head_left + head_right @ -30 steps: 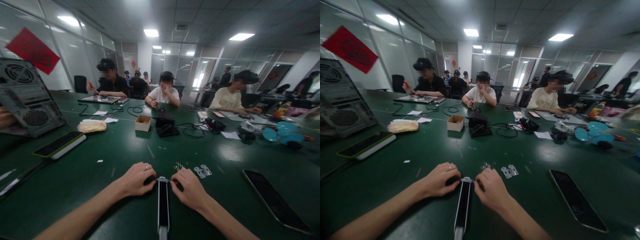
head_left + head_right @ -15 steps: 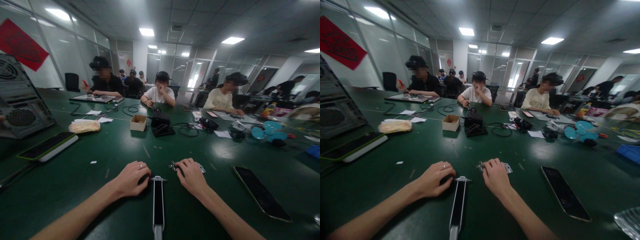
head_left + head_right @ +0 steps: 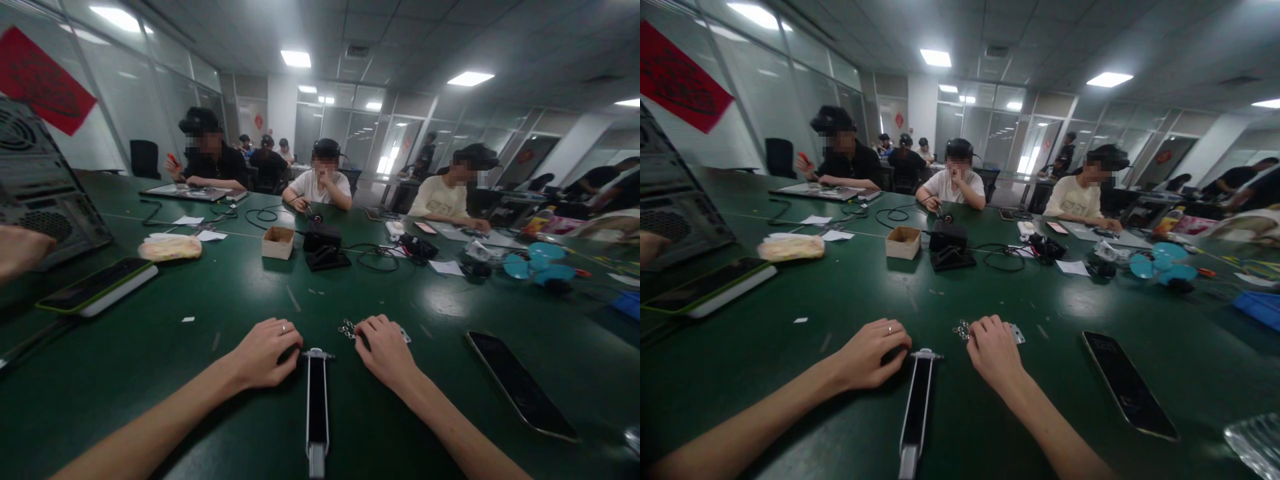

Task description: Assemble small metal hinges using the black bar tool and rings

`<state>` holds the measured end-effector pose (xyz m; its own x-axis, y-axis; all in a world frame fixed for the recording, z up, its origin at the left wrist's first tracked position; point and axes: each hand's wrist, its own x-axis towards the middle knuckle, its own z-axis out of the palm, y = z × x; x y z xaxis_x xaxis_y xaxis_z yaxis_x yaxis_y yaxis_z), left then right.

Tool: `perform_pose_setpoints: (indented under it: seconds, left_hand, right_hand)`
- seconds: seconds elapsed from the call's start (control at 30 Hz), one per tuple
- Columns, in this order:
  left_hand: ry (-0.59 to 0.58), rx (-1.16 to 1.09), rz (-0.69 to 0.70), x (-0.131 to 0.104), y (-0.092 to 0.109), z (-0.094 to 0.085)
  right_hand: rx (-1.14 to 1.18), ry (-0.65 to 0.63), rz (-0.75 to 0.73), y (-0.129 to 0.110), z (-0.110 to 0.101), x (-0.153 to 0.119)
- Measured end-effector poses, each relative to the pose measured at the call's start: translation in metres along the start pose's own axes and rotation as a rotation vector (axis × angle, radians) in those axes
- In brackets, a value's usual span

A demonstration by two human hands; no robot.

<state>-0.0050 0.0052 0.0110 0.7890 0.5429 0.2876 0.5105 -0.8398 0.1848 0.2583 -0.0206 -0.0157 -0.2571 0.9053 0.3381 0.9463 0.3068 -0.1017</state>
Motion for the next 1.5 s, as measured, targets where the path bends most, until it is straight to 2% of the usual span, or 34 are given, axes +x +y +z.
perform_pose_setpoints:
  seconds: [0.27,0.5,0.6,0.8,1.1,1.23,1.5]
  left_hand:
    - [0.006,-0.011,0.001,-0.001,0.000,0.002]
    - [0.010,-0.009,-0.003,-0.001,0.000,0.004]
    - [0.032,-0.006,-0.005,-0.001,0.001,0.003]
    - [0.083,0.004,-0.015,-0.001,0.001,0.004]
    - [0.197,-0.017,0.137,-0.002,0.005,0.013]
    - [0.250,-0.041,0.242,-0.001,0.013,0.012]
    - [0.332,-0.086,0.301,0.000,0.017,0.013]
  right_hand:
    - [0.050,0.014,-0.008,0.002,0.000,-0.001]
    - [0.082,-0.034,0.029,-0.002,-0.004,-0.001]
    - [0.091,0.017,-0.023,-0.005,-0.005,-0.002]
    - [0.208,0.200,-0.207,-0.017,-0.009,-0.004]
    - [0.406,0.347,-0.503,-0.048,-0.011,-0.011]
    - [0.434,0.355,-0.567,-0.053,-0.014,-0.013]
    - [0.470,0.401,-0.582,-0.055,-0.017,-0.014]
